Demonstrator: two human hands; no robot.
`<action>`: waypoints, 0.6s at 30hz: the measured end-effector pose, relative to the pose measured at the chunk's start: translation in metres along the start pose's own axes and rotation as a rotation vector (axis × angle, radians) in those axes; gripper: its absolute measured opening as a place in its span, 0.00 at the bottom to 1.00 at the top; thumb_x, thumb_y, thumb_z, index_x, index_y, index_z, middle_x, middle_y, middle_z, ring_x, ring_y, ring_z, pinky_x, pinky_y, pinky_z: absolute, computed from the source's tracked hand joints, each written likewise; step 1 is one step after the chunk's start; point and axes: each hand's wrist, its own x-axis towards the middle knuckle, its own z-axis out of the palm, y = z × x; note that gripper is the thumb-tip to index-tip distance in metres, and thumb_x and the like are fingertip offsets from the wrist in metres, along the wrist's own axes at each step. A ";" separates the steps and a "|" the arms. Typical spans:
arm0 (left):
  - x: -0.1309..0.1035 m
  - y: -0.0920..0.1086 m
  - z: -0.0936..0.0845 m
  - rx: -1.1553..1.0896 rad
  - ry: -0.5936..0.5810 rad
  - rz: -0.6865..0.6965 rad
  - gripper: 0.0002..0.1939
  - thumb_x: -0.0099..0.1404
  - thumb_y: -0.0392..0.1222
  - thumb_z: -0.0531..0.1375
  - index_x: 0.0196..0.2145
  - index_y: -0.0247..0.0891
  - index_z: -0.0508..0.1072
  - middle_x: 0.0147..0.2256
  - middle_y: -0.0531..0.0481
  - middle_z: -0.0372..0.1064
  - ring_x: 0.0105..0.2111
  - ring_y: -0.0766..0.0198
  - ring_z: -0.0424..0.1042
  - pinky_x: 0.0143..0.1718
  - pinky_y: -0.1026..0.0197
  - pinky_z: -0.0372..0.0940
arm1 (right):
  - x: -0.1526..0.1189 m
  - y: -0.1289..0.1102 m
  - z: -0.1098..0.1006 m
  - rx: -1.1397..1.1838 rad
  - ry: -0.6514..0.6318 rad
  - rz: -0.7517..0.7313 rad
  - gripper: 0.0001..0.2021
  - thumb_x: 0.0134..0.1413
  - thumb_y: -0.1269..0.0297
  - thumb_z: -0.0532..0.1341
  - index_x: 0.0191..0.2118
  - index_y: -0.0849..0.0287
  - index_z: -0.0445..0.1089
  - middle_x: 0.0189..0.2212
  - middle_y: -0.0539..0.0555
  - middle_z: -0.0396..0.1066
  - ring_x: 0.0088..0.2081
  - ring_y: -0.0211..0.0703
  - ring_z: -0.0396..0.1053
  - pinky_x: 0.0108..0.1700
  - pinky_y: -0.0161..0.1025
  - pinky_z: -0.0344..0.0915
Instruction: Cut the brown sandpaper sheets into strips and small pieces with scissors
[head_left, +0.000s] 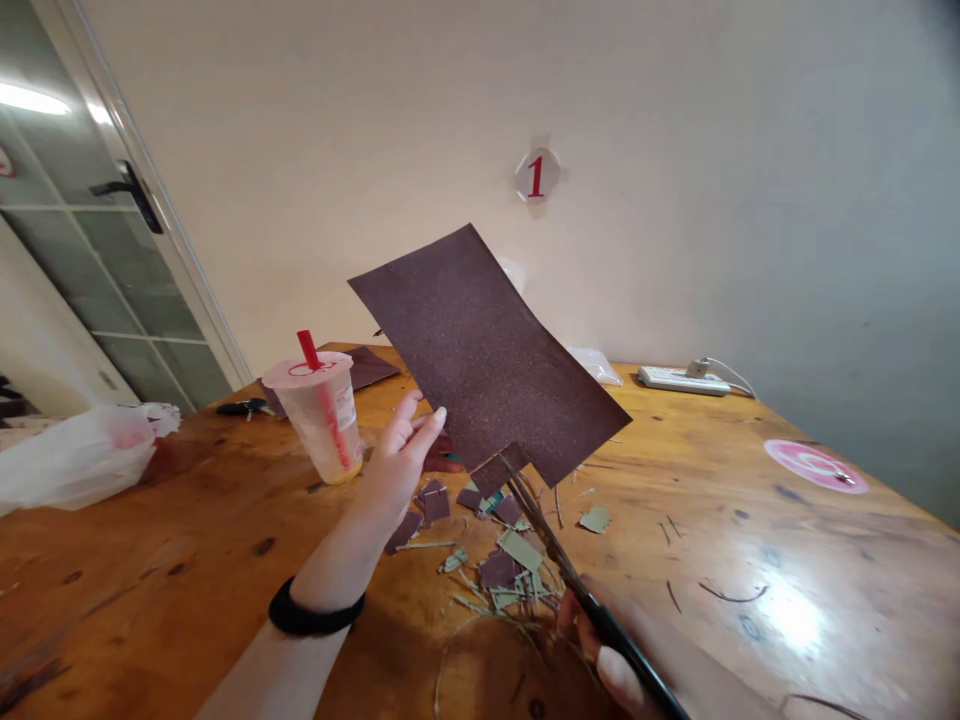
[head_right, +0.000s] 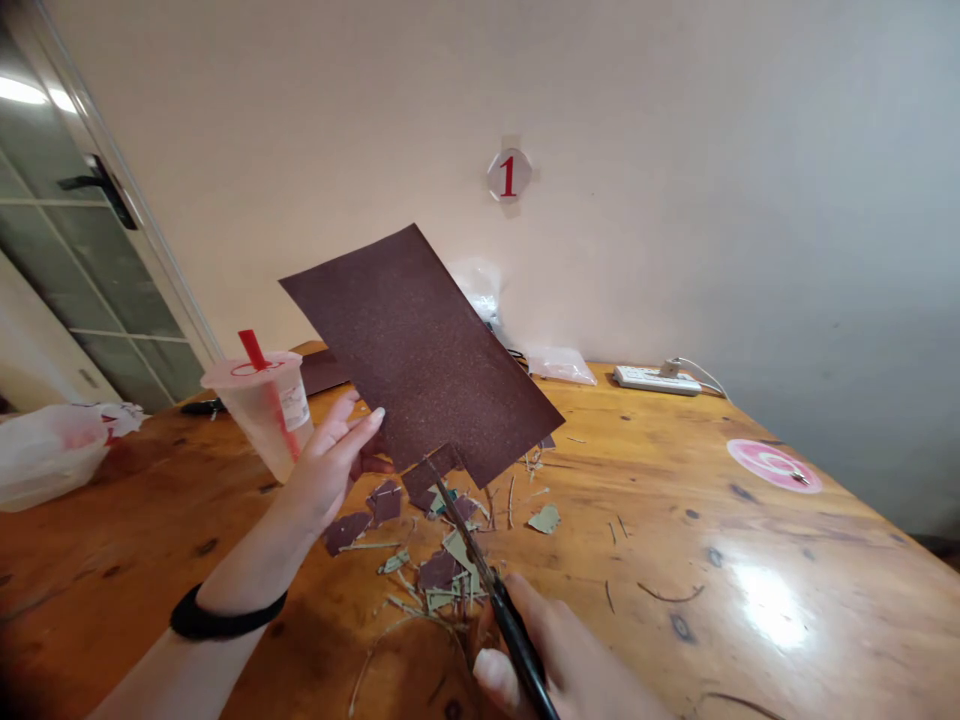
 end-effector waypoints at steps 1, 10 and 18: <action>0.000 0.000 0.000 -0.020 0.025 -0.001 0.26 0.54 0.44 0.66 0.49 0.41 0.63 0.25 0.55 0.66 0.24 0.63 0.69 0.19 0.64 0.67 | 0.001 0.000 0.000 -0.001 -0.006 -0.002 0.31 0.55 0.31 0.46 0.38 0.57 0.64 0.25 0.50 0.62 0.26 0.39 0.59 0.30 0.35 0.61; -0.003 0.003 0.006 -0.200 0.094 -0.024 0.27 0.54 0.39 0.67 0.50 0.41 0.63 0.25 0.57 0.64 0.22 0.67 0.68 0.20 0.68 0.65 | -0.007 0.013 -0.001 -0.021 0.141 0.060 0.28 0.60 0.37 0.50 0.48 0.58 0.68 0.42 0.59 0.70 0.42 0.51 0.69 0.43 0.46 0.67; -0.003 0.002 0.009 -0.207 0.152 -0.098 0.30 0.58 0.36 0.63 0.56 0.38 0.58 0.25 0.57 0.61 0.22 0.66 0.67 0.20 0.66 0.66 | -0.010 0.016 -0.003 -0.018 0.168 0.123 0.20 0.64 0.51 0.57 0.55 0.58 0.65 0.52 0.58 0.67 0.50 0.51 0.67 0.52 0.52 0.66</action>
